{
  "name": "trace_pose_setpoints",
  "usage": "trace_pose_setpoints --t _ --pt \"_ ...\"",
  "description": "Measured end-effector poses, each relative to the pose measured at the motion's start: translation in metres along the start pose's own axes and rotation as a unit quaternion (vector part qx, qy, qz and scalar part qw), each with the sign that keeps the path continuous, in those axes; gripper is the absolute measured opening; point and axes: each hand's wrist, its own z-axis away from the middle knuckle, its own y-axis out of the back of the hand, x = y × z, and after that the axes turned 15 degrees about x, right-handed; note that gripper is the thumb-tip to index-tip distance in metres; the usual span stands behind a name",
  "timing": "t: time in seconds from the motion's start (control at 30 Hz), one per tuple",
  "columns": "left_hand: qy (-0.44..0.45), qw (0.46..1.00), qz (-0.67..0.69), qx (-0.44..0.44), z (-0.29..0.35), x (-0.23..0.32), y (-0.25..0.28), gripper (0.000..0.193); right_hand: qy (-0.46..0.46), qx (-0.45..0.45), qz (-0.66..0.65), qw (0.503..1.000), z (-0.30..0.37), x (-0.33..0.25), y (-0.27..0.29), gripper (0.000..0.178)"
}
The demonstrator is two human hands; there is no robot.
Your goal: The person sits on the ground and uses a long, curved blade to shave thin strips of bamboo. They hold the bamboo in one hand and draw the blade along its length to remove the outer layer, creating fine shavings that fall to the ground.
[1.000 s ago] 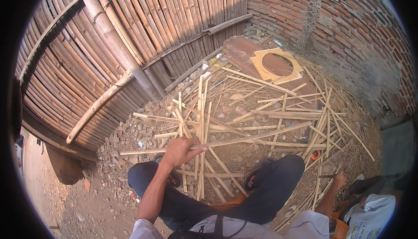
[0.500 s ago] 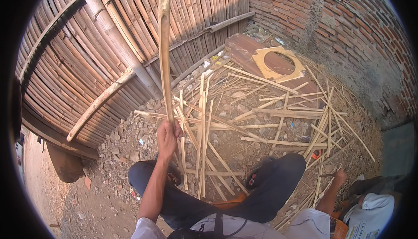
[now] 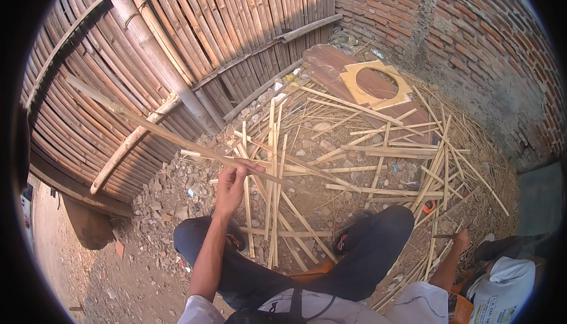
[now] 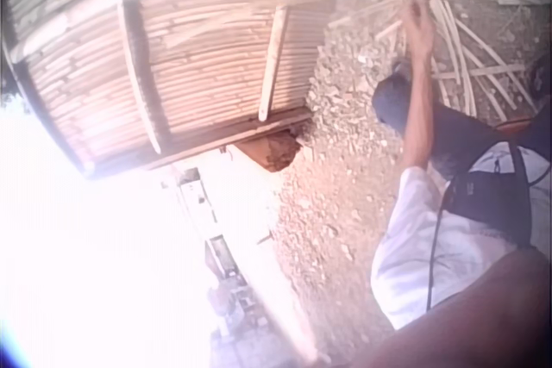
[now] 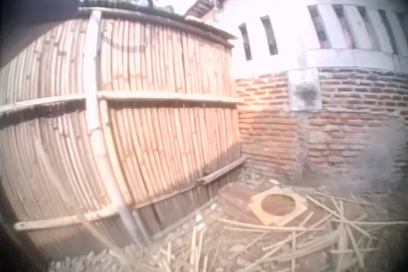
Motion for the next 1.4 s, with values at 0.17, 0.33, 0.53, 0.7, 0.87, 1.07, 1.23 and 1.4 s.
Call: trace_pose_setpoints --t 0.17,0.33,0.53,0.7,0.87,1.07,1.23,1.4 --pt "0.007 0.998 -0.063 -0.018 0.0 0.007 -0.007 0.029 -0.001 -0.027 0.041 0.999 0.02 0.0 -0.002 0.063" --pt "0.02 0.998 -0.057 -0.027 0.002 -0.002 -0.003 0.028 0.19 0.035 0.157 0.968 -0.008 0.008 0.007 0.06" --pt "0.034 0.998 -0.054 -0.029 0.003 0.006 -0.008 0.026 -0.001 0.015 0.024 1.0 0.053 -0.021 0.026 0.046" --pt "-0.016 1.0 -0.005 0.002 -0.007 0.012 -0.002 0.03 -0.282 -0.139 -0.293 0.903 0.046 -0.014 0.021 0.025" --pt "-0.139 0.973 -0.038 0.179 -0.064 0.048 0.041 0.036 -0.426 -0.4 -0.32 0.746 0.061 0.022 -0.012 0.016" --pt "-0.262 0.881 -0.344 0.189 -0.086 0.137 0.094 0.034 -0.357 -0.359 -0.25 0.825 0.162 0.078 -0.038 0.021" --pt "-0.089 0.872 -0.478 0.044 -0.035 0.166 0.097 0.037 -0.299 -0.227 -0.199 0.905 0.144 0.092 -0.046 0.044" --pt "0.02 0.916 -0.4 -0.036 0.018 0.141 0.08 0.034 -0.112 -0.158 -0.352 0.916 0.168 0.046 -0.02 0.053"
